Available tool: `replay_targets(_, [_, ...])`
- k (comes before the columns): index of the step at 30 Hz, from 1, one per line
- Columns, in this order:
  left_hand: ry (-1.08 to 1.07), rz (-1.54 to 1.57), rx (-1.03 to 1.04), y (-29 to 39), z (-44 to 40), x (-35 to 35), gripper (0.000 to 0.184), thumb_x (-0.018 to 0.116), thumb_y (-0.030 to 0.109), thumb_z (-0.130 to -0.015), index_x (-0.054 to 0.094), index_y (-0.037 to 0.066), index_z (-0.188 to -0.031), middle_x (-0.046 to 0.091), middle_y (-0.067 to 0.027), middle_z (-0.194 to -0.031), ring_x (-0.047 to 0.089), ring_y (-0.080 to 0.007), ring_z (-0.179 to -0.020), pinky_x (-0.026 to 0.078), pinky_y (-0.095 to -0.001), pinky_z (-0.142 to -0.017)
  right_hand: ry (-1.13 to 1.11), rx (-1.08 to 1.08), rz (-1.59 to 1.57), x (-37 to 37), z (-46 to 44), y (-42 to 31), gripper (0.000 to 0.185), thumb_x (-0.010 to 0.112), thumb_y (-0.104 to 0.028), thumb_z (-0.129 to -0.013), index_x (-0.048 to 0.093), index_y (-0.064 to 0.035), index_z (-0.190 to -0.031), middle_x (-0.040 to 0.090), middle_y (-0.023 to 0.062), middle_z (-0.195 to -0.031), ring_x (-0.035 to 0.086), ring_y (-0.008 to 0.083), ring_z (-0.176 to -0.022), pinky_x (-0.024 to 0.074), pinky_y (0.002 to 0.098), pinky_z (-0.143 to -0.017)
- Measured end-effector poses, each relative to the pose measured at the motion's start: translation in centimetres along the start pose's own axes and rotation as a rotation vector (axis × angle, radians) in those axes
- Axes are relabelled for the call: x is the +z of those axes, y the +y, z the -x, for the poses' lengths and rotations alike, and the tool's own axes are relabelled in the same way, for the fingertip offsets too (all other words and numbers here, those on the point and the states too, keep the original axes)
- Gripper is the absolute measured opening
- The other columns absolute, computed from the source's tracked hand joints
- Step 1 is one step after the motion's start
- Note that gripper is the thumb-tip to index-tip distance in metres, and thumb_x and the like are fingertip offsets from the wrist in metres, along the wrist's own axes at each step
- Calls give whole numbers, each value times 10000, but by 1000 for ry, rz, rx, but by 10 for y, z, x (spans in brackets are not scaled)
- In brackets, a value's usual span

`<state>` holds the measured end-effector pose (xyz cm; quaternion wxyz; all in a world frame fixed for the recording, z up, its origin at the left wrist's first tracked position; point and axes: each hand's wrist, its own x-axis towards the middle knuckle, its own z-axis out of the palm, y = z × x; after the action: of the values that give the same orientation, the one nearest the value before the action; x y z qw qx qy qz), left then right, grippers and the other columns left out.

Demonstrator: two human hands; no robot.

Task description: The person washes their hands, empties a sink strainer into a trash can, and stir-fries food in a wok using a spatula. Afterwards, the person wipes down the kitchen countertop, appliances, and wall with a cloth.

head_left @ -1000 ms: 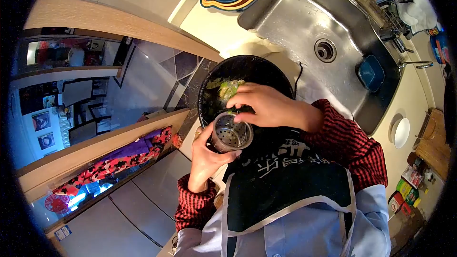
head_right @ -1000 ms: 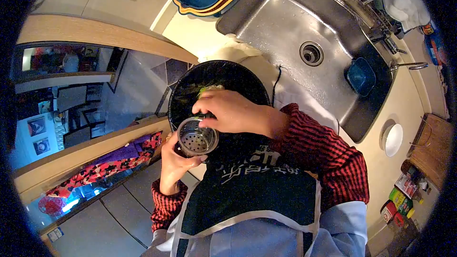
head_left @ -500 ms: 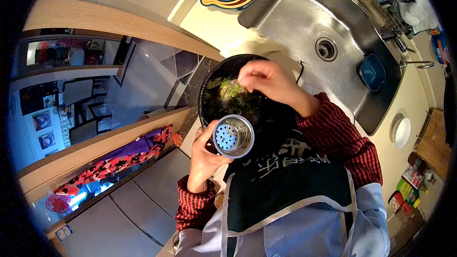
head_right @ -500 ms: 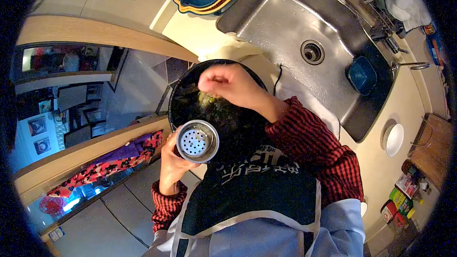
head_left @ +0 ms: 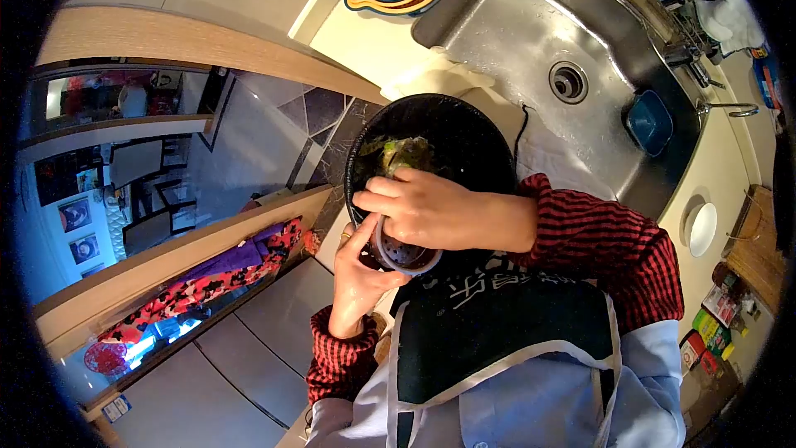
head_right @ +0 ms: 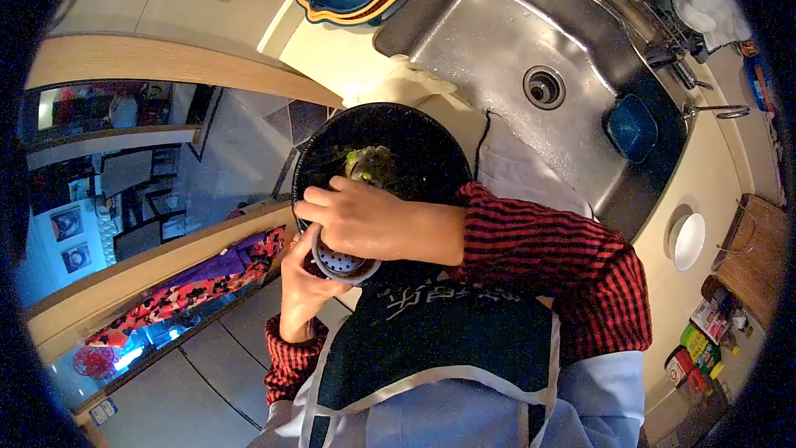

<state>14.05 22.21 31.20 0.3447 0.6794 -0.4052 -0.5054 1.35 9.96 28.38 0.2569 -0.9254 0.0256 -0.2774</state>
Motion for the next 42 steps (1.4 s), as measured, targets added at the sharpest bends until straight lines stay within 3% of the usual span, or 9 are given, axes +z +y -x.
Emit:
replay_targets(7, [48,-2,35,-2,-1,1,740,731,-16,-444,451,-47,-1128,492,-93,-1009,494,-162,-927,394,-269,-830,53,35,8,7,2,-1,130,551,-160,-586,574,-33,-574,485,42,-817,438,179,-814,379,279,-599])
replay_targets(9, [50,-28,49,-4,-1,1,723,727,-20,-439,467,-31,-1114,484,-80,-972,492,-163,-913,393,-267,-821,-8,88,-70,8,4,0,133,544,-135,-613,587,-10,-619,505,100,-999,473,215,-890,412,294,-690])
replay_targets(12, [55,41,14,-3,-2,3,722,726,-9,-426,482,-16,-1106,475,-71,-941,482,-163,-898,385,-267,-812,43,66,-116,8,5,1,161,555,-161,-588,590,-8,-624,481,72,-871,446,208,-837,427,307,-654])
replay_targets(30, [81,52,43,1,0,7,702,711,-37,-447,476,-11,-1109,511,-55,-919,491,-138,-894,397,-251,-809,-88,140,-254,-12,1,3,91,587,-102,-598,598,-27,-649,497,86,-953,464,231,-871,421,308,-708])
replay_targets(32, [90,-61,85,3,-1,5,686,709,-30,-447,487,-2,-1096,510,-50,-911,484,-135,-875,389,-248,-804,55,210,-244,-39,4,8,55,613,-91,-592,591,-55,-628,492,70,-951,464,227,-886,417,310,-717])
replay_targets(34, [95,-171,128,3,-3,5,671,708,-24,-446,497,6,-1083,508,-45,-902,478,-131,-857,381,-245,-799,123,300,-137,-40,17,22,65,633,-92,-592,584,-66,-625,489,60,-971,462,226,-914,414,311,-736])
replay_targets(36, [103,-180,119,3,-3,5,637,698,-11,-446,510,16,-1054,498,-29,-890,453,-128,-832,354,-238,-803,-132,332,210,-16,44,31,46,590,-42,-618,584,-53,-662,476,78,-942,468,247,-885,416,339,-720])
replay_targets(39, [89,-175,125,4,-7,5,617,682,-4,-454,509,23,-1046,498,-23,-882,431,-124,-822,336,-233,-813,-159,450,202,-12,53,29,93,579,-28,-599,595,-58,-685,476,76,-934,471,248,-871,416,338,-709])
replay_targets(42, [90,-233,125,8,-6,6,616,675,-6,-468,499,13,-1058,524,-31,-909,461,-117,-838,346,-233,-821,53,265,-130,-40,27,13,139,599,-48,-571,617,-82,-705,486,65,-966,475,228,-874,416,325,-711])
